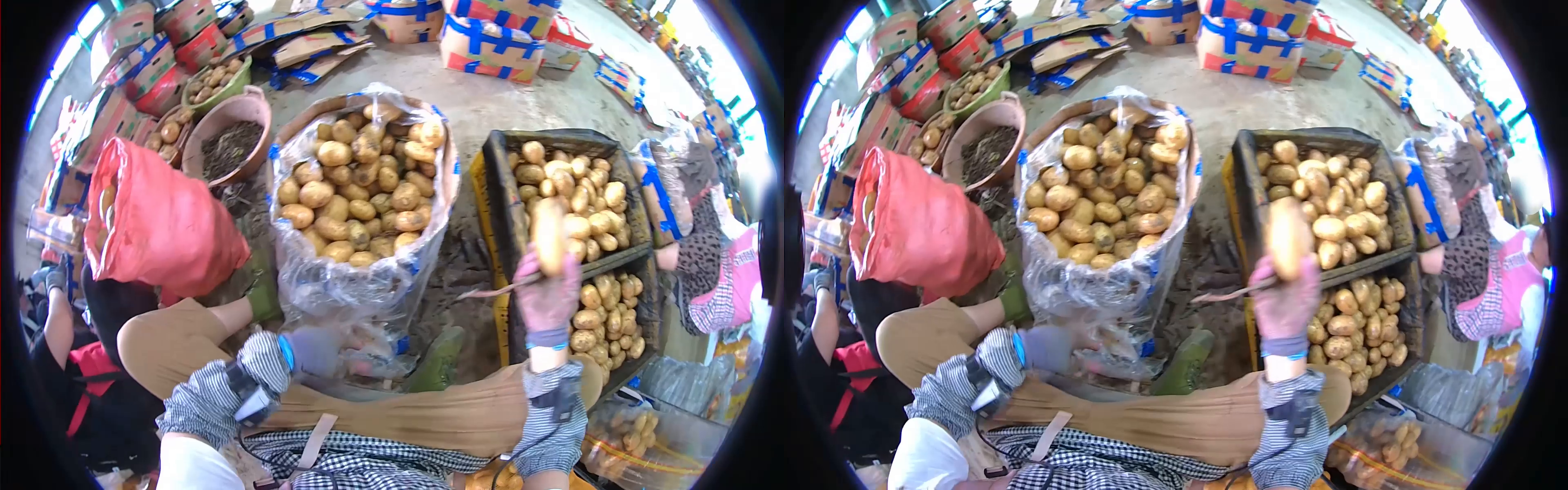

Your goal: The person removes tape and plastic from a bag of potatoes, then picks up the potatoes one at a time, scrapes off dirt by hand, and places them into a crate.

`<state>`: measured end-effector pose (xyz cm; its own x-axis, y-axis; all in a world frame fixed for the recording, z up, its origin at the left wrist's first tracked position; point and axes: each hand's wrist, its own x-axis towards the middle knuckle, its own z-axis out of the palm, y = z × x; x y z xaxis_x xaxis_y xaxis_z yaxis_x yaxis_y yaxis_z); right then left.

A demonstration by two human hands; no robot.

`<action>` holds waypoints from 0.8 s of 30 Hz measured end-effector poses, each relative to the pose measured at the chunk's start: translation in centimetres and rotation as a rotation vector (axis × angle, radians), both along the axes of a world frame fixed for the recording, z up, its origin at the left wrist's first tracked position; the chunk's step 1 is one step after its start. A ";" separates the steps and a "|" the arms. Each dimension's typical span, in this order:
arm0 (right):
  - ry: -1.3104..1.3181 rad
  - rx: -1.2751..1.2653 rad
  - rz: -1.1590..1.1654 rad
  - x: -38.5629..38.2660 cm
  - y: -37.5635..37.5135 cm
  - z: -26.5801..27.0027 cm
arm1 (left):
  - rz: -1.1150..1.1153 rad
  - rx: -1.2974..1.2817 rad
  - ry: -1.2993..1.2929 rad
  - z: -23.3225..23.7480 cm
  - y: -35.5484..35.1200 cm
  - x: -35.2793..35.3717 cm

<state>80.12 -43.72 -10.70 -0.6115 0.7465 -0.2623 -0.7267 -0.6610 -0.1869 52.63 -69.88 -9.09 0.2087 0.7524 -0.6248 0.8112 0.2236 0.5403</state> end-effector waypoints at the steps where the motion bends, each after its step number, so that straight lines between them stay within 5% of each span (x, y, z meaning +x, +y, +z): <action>1: 0.020 -0.020 -0.038 0.4 1.0 0.9 | 0.096 -0.052 -0.111 0.7 0.8 -1.1; 2: 0.038 -0.035 -0.079 0.6 1.6 1.8 | 0.190 -0.098 -0.221 1.1 1.7 -2.4; 6: -0.250 0.185 -0.088 -1.5 0.5 3.9 | 0.370 0.243 0.134 -0.9 7.0 -8.9; 8: -0.475 0.351 -0.010 -2.6 -0.4 3.1 | 0.253 0.553 0.503 -4.6 9.3 -11.9; 11: -0.653 0.357 0.073 -4.2 -0.9 2.8 | 0.043 0.568 0.623 -7.5 14.8 -13.8; 14: -0.718 0.342 0.119 -4.7 -0.6 2.2 | -0.069 -0.073 0.803 -11.2 19.7 -14.9; 22: -0.703 0.388 0.149 -4.6 -0.4 1.7 | -0.053 -0.249 0.724 -9.8 21.4 -14.7; 24: -0.697 0.430 0.160 -4.5 -0.6 1.4 | -0.035 -0.224 0.574 -6.5 19.9 -14.1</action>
